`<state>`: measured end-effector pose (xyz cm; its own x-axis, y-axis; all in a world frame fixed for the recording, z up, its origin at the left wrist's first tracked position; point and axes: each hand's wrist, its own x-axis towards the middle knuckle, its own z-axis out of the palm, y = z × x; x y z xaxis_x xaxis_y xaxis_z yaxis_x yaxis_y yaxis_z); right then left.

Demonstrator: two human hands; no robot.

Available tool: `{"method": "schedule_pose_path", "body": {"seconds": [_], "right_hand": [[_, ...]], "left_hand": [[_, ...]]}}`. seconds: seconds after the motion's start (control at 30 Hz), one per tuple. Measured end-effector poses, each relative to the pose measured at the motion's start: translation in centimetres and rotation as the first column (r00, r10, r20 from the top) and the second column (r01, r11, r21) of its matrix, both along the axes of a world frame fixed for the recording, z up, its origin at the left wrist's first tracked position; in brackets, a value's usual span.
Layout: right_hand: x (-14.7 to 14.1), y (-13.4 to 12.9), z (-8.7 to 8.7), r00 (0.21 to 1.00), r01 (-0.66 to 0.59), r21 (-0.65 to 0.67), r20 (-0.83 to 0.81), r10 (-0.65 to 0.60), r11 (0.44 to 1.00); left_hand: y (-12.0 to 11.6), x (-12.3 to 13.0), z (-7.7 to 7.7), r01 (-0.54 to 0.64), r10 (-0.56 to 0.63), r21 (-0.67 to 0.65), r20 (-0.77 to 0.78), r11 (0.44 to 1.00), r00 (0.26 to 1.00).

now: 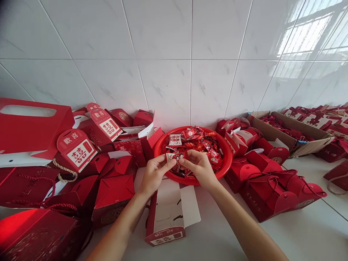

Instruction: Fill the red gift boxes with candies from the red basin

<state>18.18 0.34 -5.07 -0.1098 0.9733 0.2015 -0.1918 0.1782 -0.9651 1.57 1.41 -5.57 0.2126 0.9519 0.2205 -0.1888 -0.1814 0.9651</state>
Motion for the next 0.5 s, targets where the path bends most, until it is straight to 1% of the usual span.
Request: {"method": "schedule_pose_path", "body": {"seconds": [0.13,0.27,0.5], "right_hand": [[0.07,-0.08,0.01,0.999,-0.028,0.000,0.020,0.028,1.000],[0.12,0.00,-0.11,0.999,-0.030,0.017,0.041,0.029,0.999],[-0.21,0.07,-0.52,0.998,-0.038,0.013,0.044,0.037,0.999]], "left_hand": [[0.06,-0.10,-0.03,-0.015,0.016,0.026,-0.024,1.000,1.000],[0.14,-0.22,0.07,-0.003,0.006,0.051,-0.065,0.999,0.998],[0.17,-0.26,-0.07,-0.030,0.034,0.052,-0.080,0.998,0.996]]}}
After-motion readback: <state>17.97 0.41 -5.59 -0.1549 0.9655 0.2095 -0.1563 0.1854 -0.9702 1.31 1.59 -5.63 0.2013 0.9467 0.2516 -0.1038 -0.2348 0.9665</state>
